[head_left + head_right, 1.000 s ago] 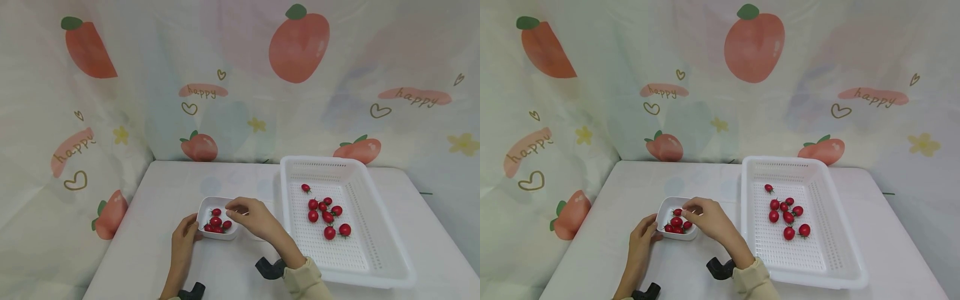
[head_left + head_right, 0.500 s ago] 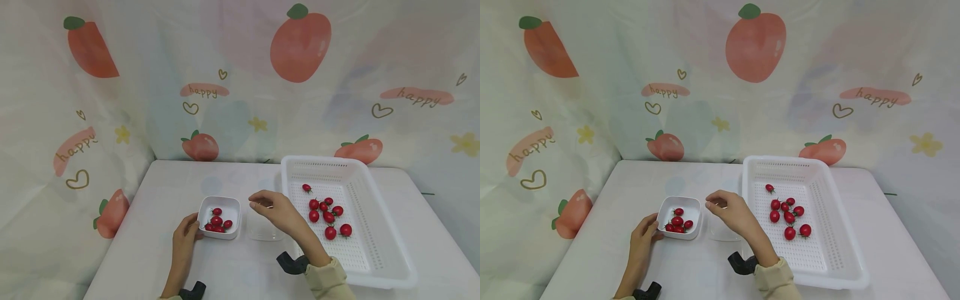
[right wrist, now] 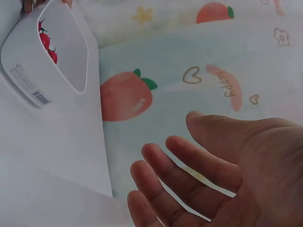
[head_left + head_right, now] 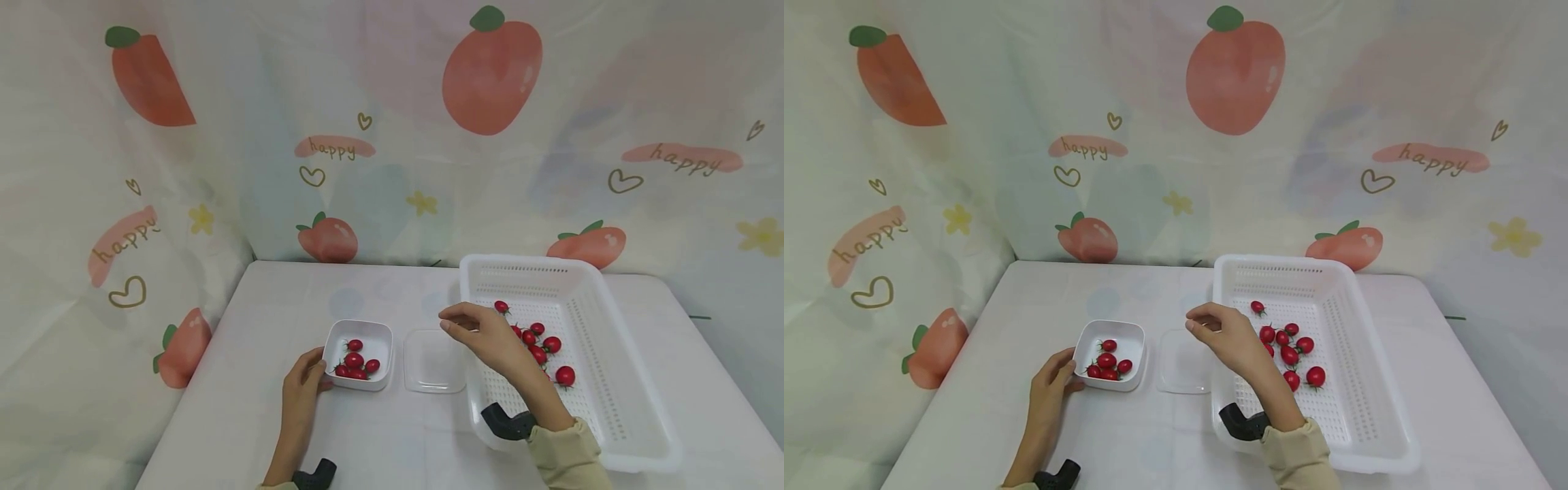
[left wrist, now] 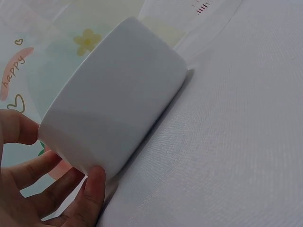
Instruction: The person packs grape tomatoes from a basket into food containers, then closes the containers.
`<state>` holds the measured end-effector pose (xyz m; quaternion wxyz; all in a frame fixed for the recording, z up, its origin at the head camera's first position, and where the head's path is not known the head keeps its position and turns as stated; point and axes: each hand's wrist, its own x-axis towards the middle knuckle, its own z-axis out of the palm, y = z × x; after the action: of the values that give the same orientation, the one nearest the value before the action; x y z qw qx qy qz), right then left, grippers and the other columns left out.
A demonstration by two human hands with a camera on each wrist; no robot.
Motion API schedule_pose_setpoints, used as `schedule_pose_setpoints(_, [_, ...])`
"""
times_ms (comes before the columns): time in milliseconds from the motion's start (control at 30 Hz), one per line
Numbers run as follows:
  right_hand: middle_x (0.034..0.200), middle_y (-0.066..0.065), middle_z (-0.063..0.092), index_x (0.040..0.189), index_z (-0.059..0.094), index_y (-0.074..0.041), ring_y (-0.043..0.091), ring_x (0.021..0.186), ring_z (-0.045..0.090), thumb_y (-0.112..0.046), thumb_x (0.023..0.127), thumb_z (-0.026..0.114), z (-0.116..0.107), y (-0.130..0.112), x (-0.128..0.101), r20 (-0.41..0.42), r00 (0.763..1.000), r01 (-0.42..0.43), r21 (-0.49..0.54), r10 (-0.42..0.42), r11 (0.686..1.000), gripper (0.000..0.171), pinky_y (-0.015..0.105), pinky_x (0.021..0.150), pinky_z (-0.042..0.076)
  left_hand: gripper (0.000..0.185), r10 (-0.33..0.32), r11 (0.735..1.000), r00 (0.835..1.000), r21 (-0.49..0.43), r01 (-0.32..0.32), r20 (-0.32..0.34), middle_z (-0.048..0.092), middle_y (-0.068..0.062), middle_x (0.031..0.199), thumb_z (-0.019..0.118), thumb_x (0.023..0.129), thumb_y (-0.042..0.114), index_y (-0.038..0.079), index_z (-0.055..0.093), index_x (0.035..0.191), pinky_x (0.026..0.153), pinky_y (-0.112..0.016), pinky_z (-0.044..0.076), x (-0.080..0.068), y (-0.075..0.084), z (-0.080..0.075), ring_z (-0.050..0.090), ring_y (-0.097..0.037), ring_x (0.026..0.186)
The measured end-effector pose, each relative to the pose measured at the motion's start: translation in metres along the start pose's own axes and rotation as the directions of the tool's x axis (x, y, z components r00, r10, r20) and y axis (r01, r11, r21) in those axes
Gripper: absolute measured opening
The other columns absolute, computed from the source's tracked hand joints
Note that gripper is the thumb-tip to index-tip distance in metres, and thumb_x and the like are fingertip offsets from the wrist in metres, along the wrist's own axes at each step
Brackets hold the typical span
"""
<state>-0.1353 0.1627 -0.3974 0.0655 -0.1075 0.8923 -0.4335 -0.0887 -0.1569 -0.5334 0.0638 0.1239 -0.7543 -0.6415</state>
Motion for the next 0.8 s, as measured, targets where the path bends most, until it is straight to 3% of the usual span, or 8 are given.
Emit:
schedule_pose_setpoints(400, [0.122, 0.013, 0.076, 0.127, 0.071, -0.007, 0.03, 0.111, 0.072, -0.028, 0.102, 0.067, -0.03, 0.015, -0.001, -0.043, 0.999, -0.003, -0.067, 0.0, 0.998, 0.033, 0.046, 0.093, 0.059, 0.036, -0.009, 1.0, 1.0, -0.021, 0.01, 0.011, 0.064, -0.012, 0.142, 0.058, 0.107, 0.026, 0.013, 0.062, 0.141, 0.086, -0.019, 0.062, 0.001, 0.0, -0.001, 0.066, -0.029, 0.122])
schedule_pose_setpoints(800, [0.12, 0.019, 0.075, 0.127, 0.068, -0.002, 0.035, 0.109, 0.072, -0.024, 0.101, 0.068, -0.052, 0.045, 0.001, -0.007, 0.999, -0.032, -0.185, 0.031, 0.982, 0.035, 0.052, 0.09, 0.061, 0.036, -0.013, 1.0, 1.0, -0.02, 0.014, 0.01, 0.065, -0.011, 0.141, 0.057, 0.108, 0.027, 0.014, 0.063, 0.141, 0.085, -0.018, 0.061, 0.001, 0.0, 0.0, 0.066, -0.027, 0.12])
